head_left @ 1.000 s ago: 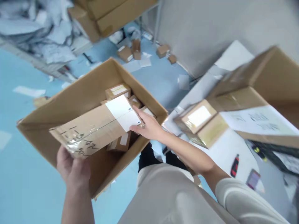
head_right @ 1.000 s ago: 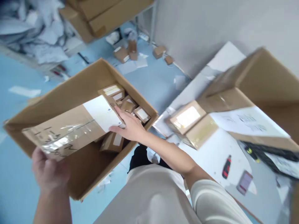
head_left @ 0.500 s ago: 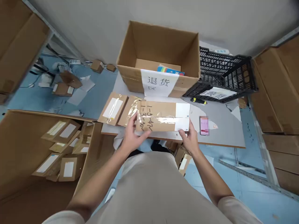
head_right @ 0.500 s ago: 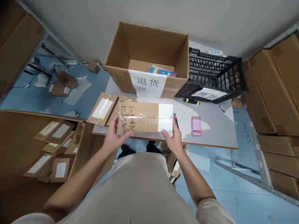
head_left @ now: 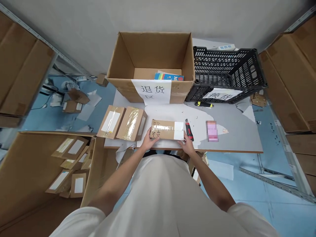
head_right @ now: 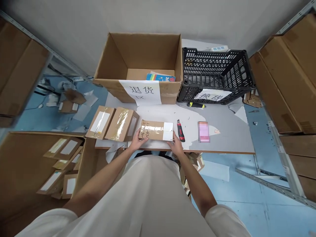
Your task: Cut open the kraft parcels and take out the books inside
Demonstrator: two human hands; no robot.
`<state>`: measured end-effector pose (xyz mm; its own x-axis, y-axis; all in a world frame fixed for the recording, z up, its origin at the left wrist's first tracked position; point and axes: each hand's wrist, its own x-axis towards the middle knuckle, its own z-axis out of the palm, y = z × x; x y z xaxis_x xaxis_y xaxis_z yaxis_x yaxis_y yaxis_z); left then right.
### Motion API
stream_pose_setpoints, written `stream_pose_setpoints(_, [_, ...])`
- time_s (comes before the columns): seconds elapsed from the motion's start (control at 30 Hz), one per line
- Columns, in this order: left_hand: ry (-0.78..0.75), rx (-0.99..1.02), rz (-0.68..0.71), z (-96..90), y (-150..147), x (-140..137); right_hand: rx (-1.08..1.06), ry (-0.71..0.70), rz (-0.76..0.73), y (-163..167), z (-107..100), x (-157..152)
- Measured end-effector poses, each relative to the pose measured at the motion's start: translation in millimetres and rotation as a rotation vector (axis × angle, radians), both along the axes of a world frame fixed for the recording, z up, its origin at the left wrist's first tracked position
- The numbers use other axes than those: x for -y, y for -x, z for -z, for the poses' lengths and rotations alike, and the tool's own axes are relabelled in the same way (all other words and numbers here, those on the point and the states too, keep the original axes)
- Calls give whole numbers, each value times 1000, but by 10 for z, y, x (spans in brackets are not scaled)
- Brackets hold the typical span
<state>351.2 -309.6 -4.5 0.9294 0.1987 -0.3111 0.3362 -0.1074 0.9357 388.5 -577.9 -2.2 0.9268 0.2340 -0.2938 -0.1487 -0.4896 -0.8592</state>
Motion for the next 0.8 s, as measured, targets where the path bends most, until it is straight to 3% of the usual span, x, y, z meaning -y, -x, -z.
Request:
stream_pose_setpoints(0.17, [-1,-31,41,51,54,-53,20,107,-17,-31,39,-3])
stream_pose_setpoints(0.37, [-66,-74,157,345,55,-233,4,181,-37,-6,119,-50])
stream_pose_setpoints(0.53, [-39,-44,194,493,20,-310,52,153,-7,-30,182,-59])
stream_pose_setpoints(0.67, [37,-45,151,511,9,-296,16,82,24,-29,206,-19])
stream_pose_setpoints(0.8, [-38,-41,84,410,-26,-321,-14,59,28,-31,191,58])
